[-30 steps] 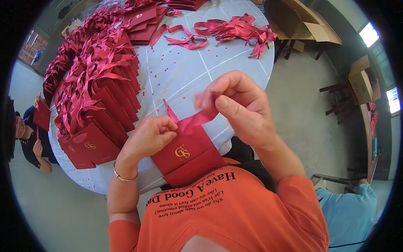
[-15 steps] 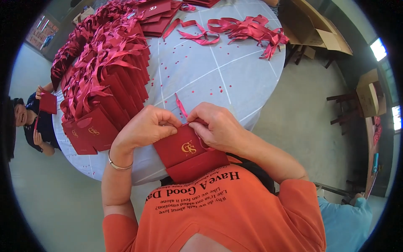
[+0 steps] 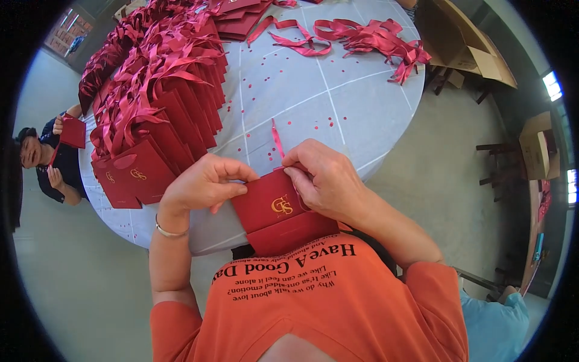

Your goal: The person assembles red paper bags by hand, threading red ribbon through pre-punched holes to create handles and securing them.

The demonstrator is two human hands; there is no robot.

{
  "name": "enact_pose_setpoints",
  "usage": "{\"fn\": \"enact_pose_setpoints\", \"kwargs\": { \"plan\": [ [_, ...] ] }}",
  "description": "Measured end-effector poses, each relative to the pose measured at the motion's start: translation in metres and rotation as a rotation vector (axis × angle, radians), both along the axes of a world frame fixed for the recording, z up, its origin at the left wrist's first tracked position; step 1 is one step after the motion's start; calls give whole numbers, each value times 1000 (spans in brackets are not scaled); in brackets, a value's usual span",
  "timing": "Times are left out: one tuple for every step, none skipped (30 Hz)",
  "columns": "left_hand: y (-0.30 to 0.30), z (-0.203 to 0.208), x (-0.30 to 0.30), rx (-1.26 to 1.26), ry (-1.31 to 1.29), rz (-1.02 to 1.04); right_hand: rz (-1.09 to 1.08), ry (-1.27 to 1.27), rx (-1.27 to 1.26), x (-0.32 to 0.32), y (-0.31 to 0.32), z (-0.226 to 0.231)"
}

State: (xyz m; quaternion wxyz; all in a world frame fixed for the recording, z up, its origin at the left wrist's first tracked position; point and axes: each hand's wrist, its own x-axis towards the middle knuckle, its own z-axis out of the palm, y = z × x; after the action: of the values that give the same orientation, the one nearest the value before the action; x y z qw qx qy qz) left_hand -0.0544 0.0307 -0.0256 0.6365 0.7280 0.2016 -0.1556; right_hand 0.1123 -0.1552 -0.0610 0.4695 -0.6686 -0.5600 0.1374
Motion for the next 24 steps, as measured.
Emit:
{"fn": "enact_pose_setpoints", "kwargs": {
  "plan": [
    [-3,0,0,-1,-3,-2,-2,-3,-1,1,-1,1],
    [-7,1,0,69,-36,8,-12,-51,19,1,-2,2],
    [-11,0,-1,139,-67,21,-19,-96,39,1,-3,2],
    [-12,-1,0,137,-68,21,-19,-97,37,1,-3,2],
    [-13,-2,0,72,-84,82,-25,-82,31,1,-2,2],
    [-13,-4,0,5,-104,140,-33,-70,23,1,-2,3],
    [-12,-5,0,1,-106,138,-35,-73,19,2,-1,2],
    [-9,-7,0,-65,-55,114,-39,-27,-4,2,-1,0],
    [-6,-8,-1,-130,-3,93,-39,20,-24,2,0,-2],
    [-4,-8,-1,-131,-4,95,-37,19,-26,2,1,-2],
    [-3,-8,-2,-215,-2,94,-41,30,-29,2,2,-3],
    [-2,-8,-3,-299,0,93,-45,40,-33,1,2,-4],
    [-1,-11,-3,-301,-1,95,-43,40,-35,2,3,-4],
    [-1,-16,-3,-333,-7,105,-49,61,-49,2,4,-5],
    [0,-20,-4,-364,-11,114,-57,83,-63,2,4,-5],
    [1,-22,-4,-365,-11,114,-58,83,-64,2,5,-6],
    [1,-25,-5,-395,-13,125,-55,89,-55,3,5,-8],
    [1,-25,-5,-424,-16,136,-53,94,-45,3,5,-10],
    [1,-26,-5,-424,-15,135,-55,94,-45,3,5,-11],
    [1,-26,-5,-434,-24,137,-53,90,-32,4,5,-13],
    [1,-26,-5,-444,-32,138,-53,88,-18,4,5,-14],
    [0,-27,-6,-445,-31,135,-55,88,-19,4,5,-14],
    [0,-27,-6,-439,-27,143,-56,88,-21,3,6,-14],
    [0,-27,-7,-435,-22,151,-55,87,-23,3,6,-14]
  ]
}}
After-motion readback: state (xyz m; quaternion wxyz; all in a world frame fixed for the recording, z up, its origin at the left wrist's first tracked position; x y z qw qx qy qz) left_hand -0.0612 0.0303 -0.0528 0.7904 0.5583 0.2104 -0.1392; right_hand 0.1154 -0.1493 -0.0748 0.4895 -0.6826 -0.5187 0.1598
